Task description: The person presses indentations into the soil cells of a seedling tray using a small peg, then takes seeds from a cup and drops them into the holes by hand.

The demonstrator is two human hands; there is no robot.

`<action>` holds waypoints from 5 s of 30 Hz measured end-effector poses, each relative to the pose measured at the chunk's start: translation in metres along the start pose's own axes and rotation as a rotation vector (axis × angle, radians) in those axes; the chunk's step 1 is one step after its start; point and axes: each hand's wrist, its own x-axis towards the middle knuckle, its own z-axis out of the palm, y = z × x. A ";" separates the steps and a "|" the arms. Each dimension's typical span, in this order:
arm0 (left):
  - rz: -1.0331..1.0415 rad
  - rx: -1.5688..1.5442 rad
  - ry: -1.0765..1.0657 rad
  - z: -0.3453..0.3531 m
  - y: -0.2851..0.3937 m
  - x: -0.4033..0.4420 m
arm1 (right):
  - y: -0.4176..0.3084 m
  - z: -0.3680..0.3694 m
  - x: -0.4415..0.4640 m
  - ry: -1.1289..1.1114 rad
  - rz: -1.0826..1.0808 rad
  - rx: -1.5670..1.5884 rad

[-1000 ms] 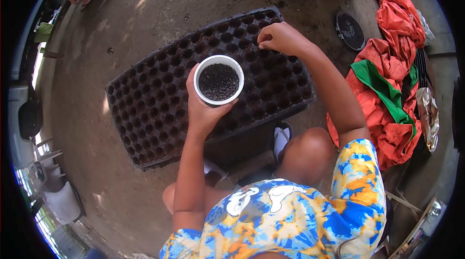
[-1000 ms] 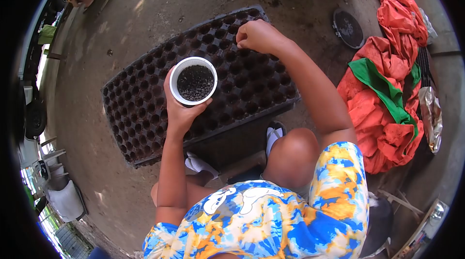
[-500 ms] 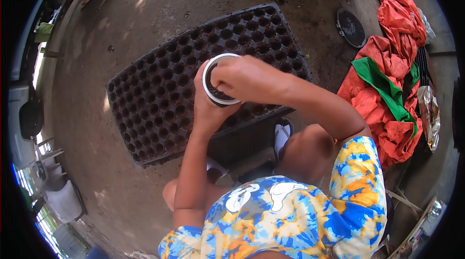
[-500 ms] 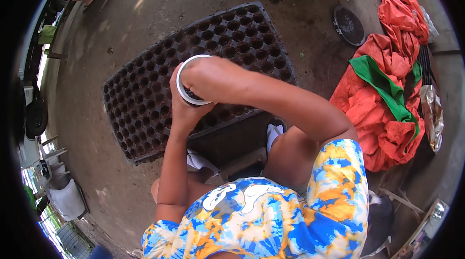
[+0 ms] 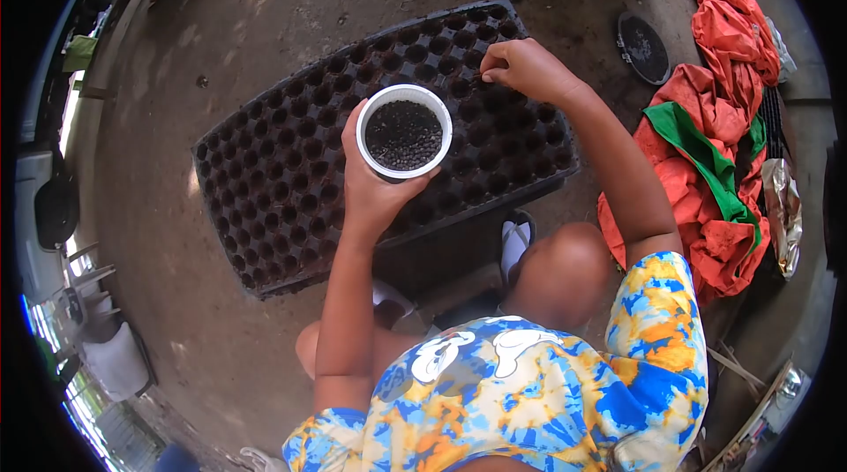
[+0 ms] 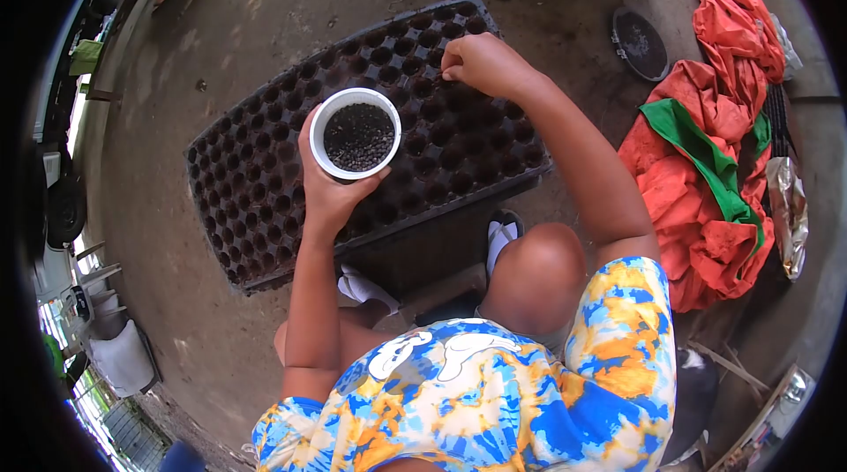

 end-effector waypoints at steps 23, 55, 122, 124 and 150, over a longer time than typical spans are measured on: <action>-0.027 -0.044 -0.040 0.011 -0.001 -0.002 | -0.086 0.014 -0.047 0.050 -0.503 0.034; 0.006 -0.055 -0.008 0.003 -0.003 -0.001 | -0.008 0.000 -0.037 -0.140 -0.052 -0.092; -0.020 -0.041 -0.058 0.015 0.006 -0.005 | -0.092 0.007 -0.050 0.009 -0.436 0.102; 0.014 -0.045 -0.048 0.010 -0.001 -0.005 | -0.076 -0.006 -0.057 0.028 -0.343 0.141; 0.016 -0.005 -0.055 0.012 0.002 -0.006 | -0.051 -0.005 -0.066 -0.037 -0.164 0.266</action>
